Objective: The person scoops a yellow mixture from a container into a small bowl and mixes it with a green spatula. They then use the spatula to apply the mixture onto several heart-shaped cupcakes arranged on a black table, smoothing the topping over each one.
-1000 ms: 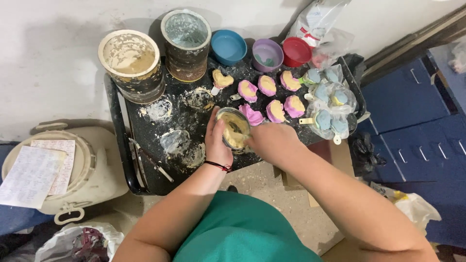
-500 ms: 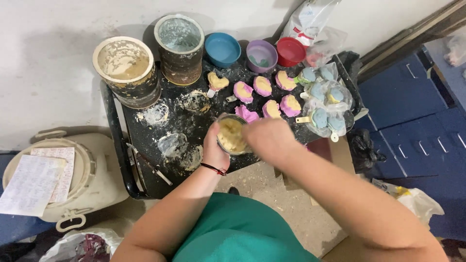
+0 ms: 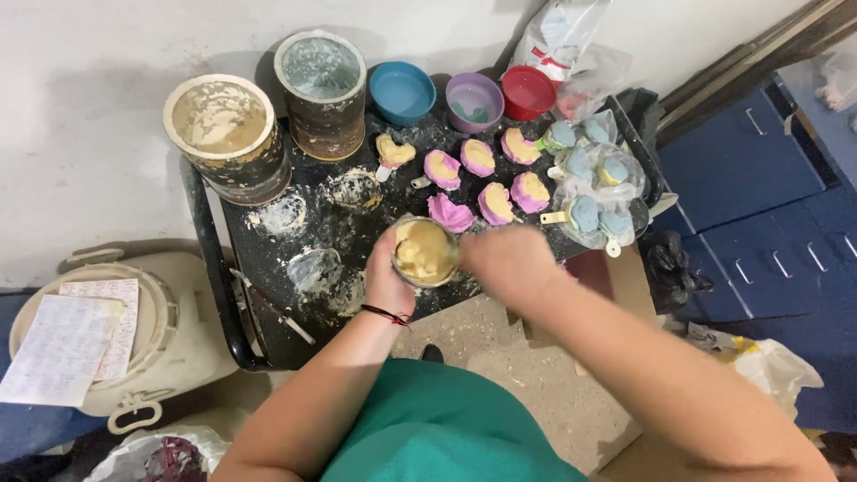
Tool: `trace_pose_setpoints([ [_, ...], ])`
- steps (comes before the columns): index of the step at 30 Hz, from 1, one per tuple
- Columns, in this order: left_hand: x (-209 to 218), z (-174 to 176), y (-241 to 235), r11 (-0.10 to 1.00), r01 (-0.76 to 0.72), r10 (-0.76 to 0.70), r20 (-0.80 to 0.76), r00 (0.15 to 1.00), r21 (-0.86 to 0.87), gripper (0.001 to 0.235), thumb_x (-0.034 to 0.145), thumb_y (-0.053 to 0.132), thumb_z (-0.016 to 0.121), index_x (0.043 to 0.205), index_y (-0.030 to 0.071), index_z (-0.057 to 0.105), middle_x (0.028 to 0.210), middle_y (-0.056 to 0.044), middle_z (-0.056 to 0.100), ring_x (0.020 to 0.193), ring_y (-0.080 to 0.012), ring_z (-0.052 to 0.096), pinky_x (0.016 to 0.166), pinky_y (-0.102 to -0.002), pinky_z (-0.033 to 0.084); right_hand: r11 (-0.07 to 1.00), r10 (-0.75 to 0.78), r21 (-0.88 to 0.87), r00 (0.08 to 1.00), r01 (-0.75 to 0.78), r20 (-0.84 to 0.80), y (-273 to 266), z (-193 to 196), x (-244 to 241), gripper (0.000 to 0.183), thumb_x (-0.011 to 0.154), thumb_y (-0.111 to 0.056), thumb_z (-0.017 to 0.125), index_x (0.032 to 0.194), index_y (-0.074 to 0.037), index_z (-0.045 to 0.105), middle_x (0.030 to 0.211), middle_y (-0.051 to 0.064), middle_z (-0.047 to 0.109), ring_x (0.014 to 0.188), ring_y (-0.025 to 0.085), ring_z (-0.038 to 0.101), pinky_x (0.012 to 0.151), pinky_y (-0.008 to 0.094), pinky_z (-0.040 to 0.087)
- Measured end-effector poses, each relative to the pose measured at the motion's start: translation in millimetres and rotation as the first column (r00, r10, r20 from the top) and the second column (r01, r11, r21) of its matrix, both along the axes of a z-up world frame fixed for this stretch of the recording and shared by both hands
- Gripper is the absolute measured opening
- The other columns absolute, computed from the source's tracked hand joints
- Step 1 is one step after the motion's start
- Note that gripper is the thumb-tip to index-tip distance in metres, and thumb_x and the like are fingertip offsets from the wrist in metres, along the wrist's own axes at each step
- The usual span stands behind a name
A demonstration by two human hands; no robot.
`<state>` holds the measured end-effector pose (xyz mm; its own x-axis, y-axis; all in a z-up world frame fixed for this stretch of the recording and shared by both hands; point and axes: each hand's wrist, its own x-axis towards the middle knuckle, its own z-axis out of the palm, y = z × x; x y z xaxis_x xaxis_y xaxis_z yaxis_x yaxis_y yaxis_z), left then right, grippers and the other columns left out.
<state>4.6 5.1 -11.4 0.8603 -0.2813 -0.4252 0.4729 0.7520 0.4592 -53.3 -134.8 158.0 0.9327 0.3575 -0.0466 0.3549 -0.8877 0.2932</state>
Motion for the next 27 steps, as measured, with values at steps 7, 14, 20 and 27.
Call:
trace_pose_setpoints([
  [7,-5,-19,-17,0.996,0.066,-0.068,-0.032,0.997,-0.062,0.058,0.096,0.047,0.068,0.140,0.008,0.064,0.134,-0.022,0.068,0.120,-0.0373,0.067,0.099,-0.054,0.059,0.999,0.042,-0.036,0.992,-0.038,0.119,-7,-12,14,0.021,0.082,-0.005,0.070,0.066,-0.019,0.066,0.053,0.003,0.063,0.049,0.025,0.067,0.041,0.039,0.050],
  [14,-7,-28,-27,0.996,0.020,-0.025,-0.056,0.998,-0.084,0.054,0.095,0.041,0.072,0.137,0.007,0.064,0.132,-0.021,0.069,0.117,-0.0362,0.068,0.099,-0.054,0.058,0.998,0.059,-0.042,0.986,-0.053,0.155,-4,-16,13,0.025,0.078,-0.004,0.071,0.060,-0.021,0.064,0.050,0.001,0.060,0.046,0.024,0.064,0.040,0.037,0.047],
  [20,5,-28,-23,0.999,-0.008,0.006,-0.048,0.999,-0.051,0.052,0.097,0.043,0.068,0.134,0.007,0.067,0.127,-0.019,0.071,0.114,-0.0348,0.070,0.096,-0.053,0.060,0.992,0.121,-0.049,0.983,-0.115,0.137,-9,-21,3,0.028,0.081,-0.006,0.070,0.061,-0.025,0.063,0.052,-0.001,0.061,0.047,0.021,0.063,0.042,0.038,0.049],
  [27,5,-10,-16,0.999,0.033,-0.033,-0.003,0.999,0.002,0.059,0.096,0.045,0.066,0.139,0.006,0.066,0.131,-0.023,0.069,0.121,-0.0377,0.067,0.096,-0.053,0.059,0.988,0.152,-0.025,0.976,-0.150,0.153,-33,-35,-11,0.024,0.083,-0.008,0.069,0.066,-0.025,0.062,0.053,-0.002,0.061,0.048,0.021,0.064,0.044,0.038,0.050],
])
